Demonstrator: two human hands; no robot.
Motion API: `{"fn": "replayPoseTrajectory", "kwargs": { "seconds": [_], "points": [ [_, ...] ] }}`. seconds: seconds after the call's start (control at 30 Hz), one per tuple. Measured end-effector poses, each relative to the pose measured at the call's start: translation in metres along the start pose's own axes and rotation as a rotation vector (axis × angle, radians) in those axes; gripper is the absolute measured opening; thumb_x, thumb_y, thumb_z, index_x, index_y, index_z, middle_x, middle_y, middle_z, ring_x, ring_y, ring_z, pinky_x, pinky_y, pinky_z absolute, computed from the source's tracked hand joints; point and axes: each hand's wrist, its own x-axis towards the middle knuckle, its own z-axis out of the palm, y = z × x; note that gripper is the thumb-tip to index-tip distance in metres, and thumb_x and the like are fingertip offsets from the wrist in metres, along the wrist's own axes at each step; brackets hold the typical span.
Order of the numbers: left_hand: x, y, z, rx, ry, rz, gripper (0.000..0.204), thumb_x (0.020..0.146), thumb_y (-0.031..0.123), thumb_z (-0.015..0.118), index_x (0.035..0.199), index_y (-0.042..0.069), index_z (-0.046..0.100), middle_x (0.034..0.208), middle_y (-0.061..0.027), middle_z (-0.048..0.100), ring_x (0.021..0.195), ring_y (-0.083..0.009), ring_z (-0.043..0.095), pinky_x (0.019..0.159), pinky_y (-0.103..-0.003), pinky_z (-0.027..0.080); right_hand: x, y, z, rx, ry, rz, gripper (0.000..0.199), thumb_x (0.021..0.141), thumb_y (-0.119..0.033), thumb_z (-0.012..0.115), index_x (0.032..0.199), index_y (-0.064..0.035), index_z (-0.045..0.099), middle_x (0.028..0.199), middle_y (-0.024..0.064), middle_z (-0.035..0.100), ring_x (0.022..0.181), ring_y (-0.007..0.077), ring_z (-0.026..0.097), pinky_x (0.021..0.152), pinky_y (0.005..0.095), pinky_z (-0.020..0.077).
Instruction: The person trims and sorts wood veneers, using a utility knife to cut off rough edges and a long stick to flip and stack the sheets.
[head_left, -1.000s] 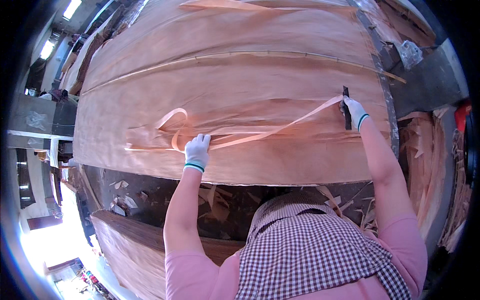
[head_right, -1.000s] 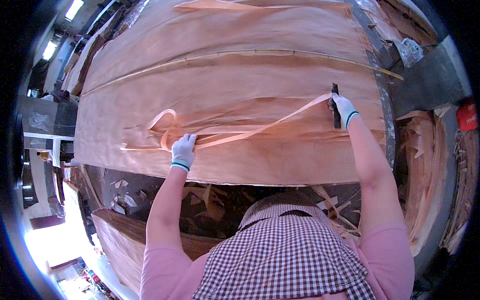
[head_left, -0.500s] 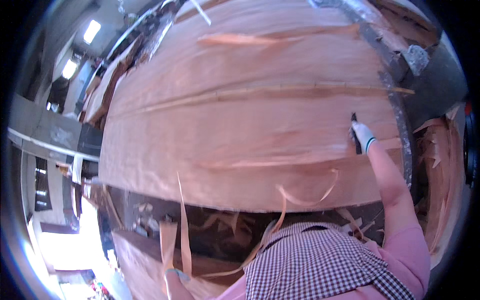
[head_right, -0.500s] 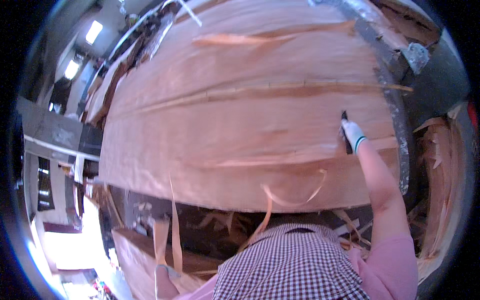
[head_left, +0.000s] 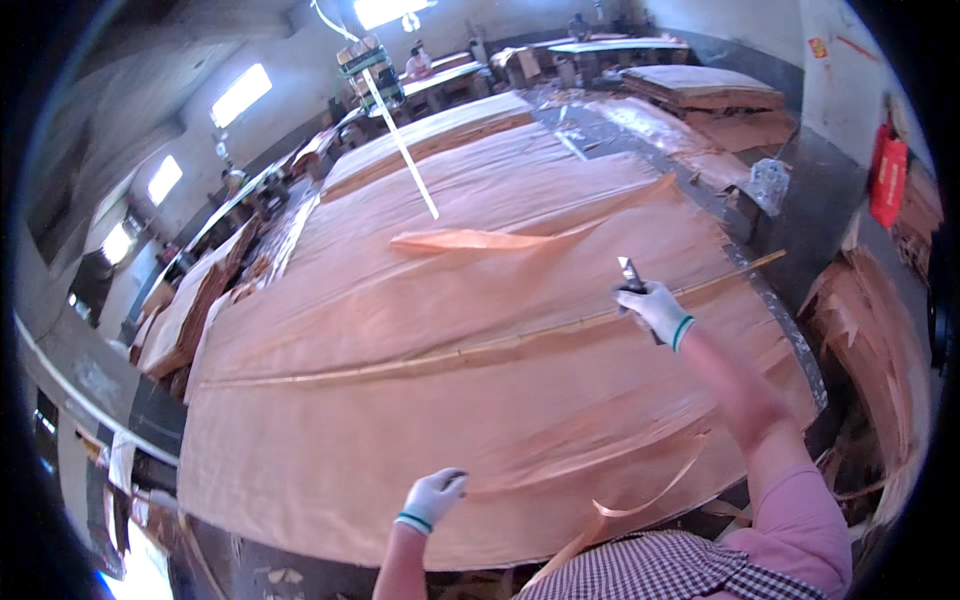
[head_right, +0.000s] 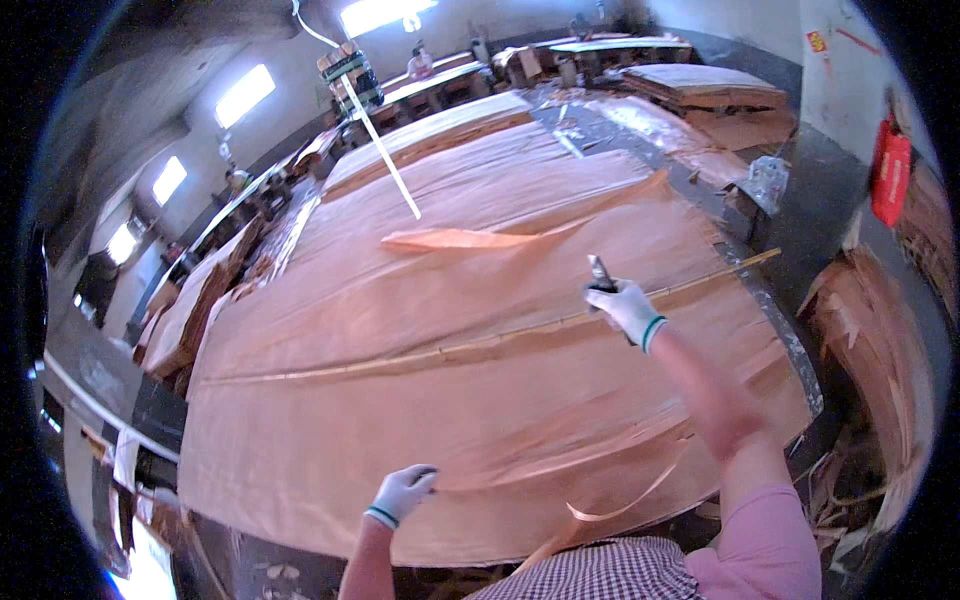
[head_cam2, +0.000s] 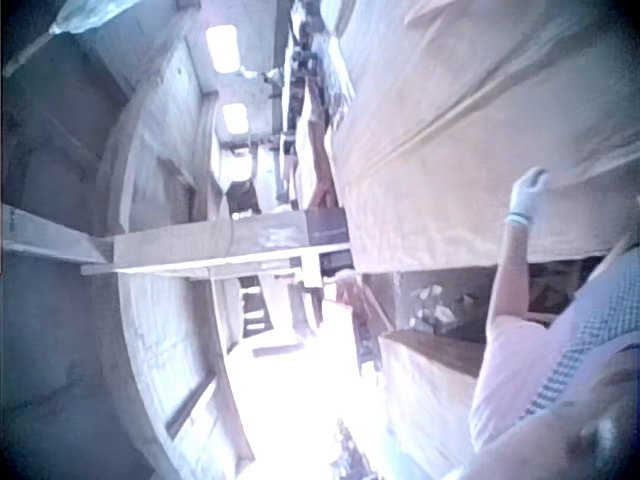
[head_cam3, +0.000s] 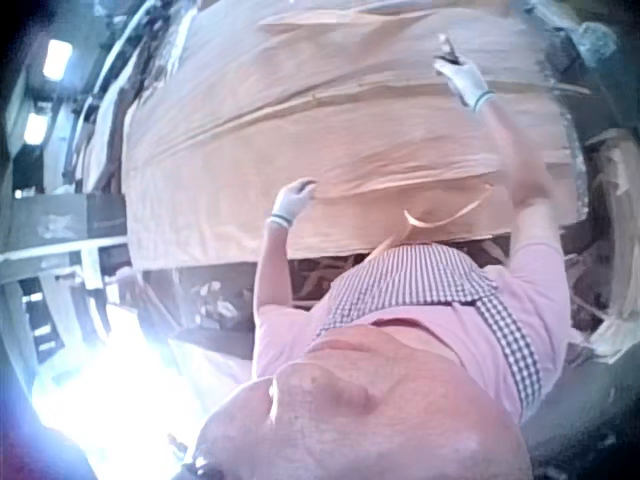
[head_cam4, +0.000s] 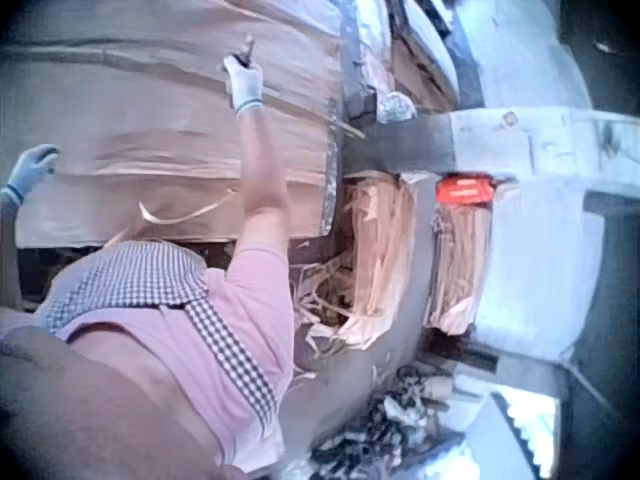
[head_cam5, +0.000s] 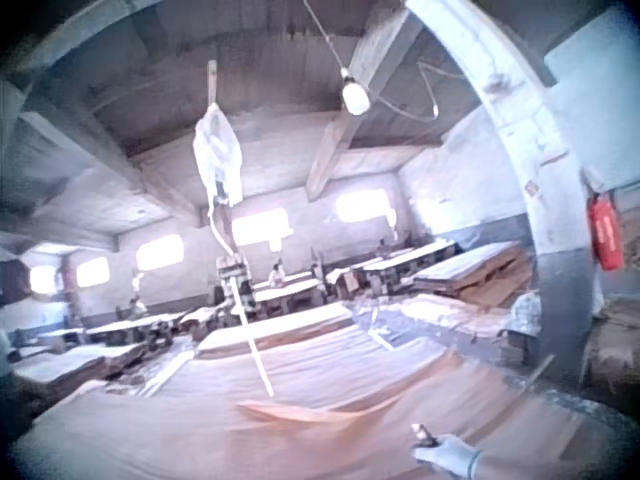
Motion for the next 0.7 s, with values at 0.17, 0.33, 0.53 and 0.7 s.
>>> {"fn": "replayPoseTrajectory", "kwargs": {
  "seconds": [0.17, 0.33, 0.53, 0.7],
  "points": [
    [0.077, 0.01, 0.008, -0.146, -0.1, 0.304, 0.028, 0.091, 0.019, 0.061, 0.112, 0.0, 0.064, 0.092, -0.0081, 0.07, 0.084, -0.0118, 0.066, 0.076, -0.027, 0.052, 0.026, -0.047, 0.116, 0.088, -0.032, -0.061, 0.02, 0.089, -0.028, 0.065, 0.095, -0.0092, 0.068, 0.083, 0.0015, 0.067, 0.046, 0.004, 0.042, 0.04, 0.0223, 0.0293],
    [0.074, 0.022, -0.03, -0.444, -0.238, 0.318, 0.028, 0.092, 0.011, 0.059, 0.116, -0.002, 0.062, 0.097, -0.0071, 0.068, 0.089, -0.009, 0.063, 0.079, -0.025, 0.051, 0.102, -0.091, 0.231, 0.123, 0.005, -0.196, 0.033, 0.089, -0.037, 0.065, 0.102, -0.0067, 0.062, 0.076, 0.0012, 0.061, 0.052, 0.0062, 0.049, 0.044, 0.0214, 0.0365],
    [0.081, -0.03, -0.076, -0.545, -0.044, 0.237, 0.025, 0.092, 0.005, 0.056, 0.114, -0.007, 0.06, 0.095, -0.0103, 0.067, 0.085, -0.0138, 0.064, 0.077, -0.026, 0.053, 0.23, -0.153, 0.293, 0.248, 0.12, -0.347, 0.026, 0.092, -0.035, 0.059, 0.087, -0.009, 0.056, 0.068, 0.0013, 0.057, 0.048, 0.0103, 0.048, 0.042, 0.0272, 0.0388],
    [0.054, -0.073, -0.106, -0.619, 0.188, 0.104, 0.022, 0.092, 0.011, 0.059, 0.111, 0.004, 0.065, 0.095, -0.0058, 0.067, 0.082, -0.0163, 0.065, 0.074, -0.031, 0.054, 0.289, -0.186, 0.317, 0.098, 0.21, -0.576, 0.019, 0.093, -0.027, 0.058, 0.089, -0.008, 0.056, 0.06, -0.0015, 0.051, 0.049, 0.0114, 0.045, 0.046, 0.0283, 0.0382]
  ]
}}
